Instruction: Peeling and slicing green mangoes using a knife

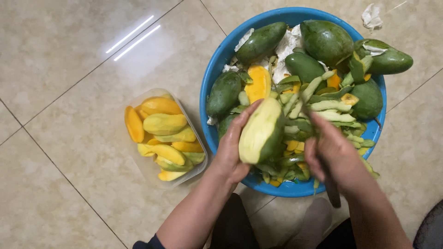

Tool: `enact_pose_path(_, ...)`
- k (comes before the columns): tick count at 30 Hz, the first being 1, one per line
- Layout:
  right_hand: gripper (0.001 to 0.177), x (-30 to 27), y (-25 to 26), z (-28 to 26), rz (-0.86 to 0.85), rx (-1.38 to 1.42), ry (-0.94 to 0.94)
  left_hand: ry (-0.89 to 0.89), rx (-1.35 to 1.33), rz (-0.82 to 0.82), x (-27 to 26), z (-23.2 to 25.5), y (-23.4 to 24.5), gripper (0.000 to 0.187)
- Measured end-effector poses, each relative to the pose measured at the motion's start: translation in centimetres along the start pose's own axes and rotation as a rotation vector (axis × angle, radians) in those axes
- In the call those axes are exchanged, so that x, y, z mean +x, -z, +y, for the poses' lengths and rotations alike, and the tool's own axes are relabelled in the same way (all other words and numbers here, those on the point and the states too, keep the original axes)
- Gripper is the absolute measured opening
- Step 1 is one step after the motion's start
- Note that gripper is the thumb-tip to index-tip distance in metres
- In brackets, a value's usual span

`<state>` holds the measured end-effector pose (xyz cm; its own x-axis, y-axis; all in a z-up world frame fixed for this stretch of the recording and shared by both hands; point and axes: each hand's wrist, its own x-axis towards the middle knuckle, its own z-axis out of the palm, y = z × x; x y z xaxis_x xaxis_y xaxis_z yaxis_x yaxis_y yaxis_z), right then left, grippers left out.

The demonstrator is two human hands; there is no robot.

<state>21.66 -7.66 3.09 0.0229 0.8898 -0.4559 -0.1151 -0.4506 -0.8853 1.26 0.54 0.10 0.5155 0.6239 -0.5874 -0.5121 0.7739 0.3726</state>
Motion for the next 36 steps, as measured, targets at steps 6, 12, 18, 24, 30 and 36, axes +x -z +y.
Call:
enact_pose_path(6,0.091,-4.6,-3.8,0.6,0.033,-0.892,0.107,0.053,-0.240,0.149,1.3,-0.4,-0.2,0.043)
enact_pose_path(12,0.084,-4.8,-4.8,-0.9,0.142,-1.164,0.227,0.037,-0.269,0.197,0.3,-0.5,-0.8,0.040)
enact_pose_path(18,0.077,-4.8,-6.1,-2.1,0.237,-1.325,0.412,0.013,-0.267,0.232,-0.5,-0.3,-0.8,0.038)
enact_pose_path(24,0.089,-4.4,-5.7,-3.7,0.076,-1.154,-0.016,-0.018,-0.119,0.224,-3.1,1.9,-3.6,0.063)
enact_pose_path(30,0.083,-5.7,-5.9,-4.1,0.116,-1.047,0.078,-0.029,-0.139,0.208,-2.5,0.3,-1.7,0.053)
enact_pose_path(36,0.084,-5.1,-6.5,-4.6,0.131,-1.166,-0.067,-0.101,0.100,0.185,-4.3,2.1,-4.6,0.072)
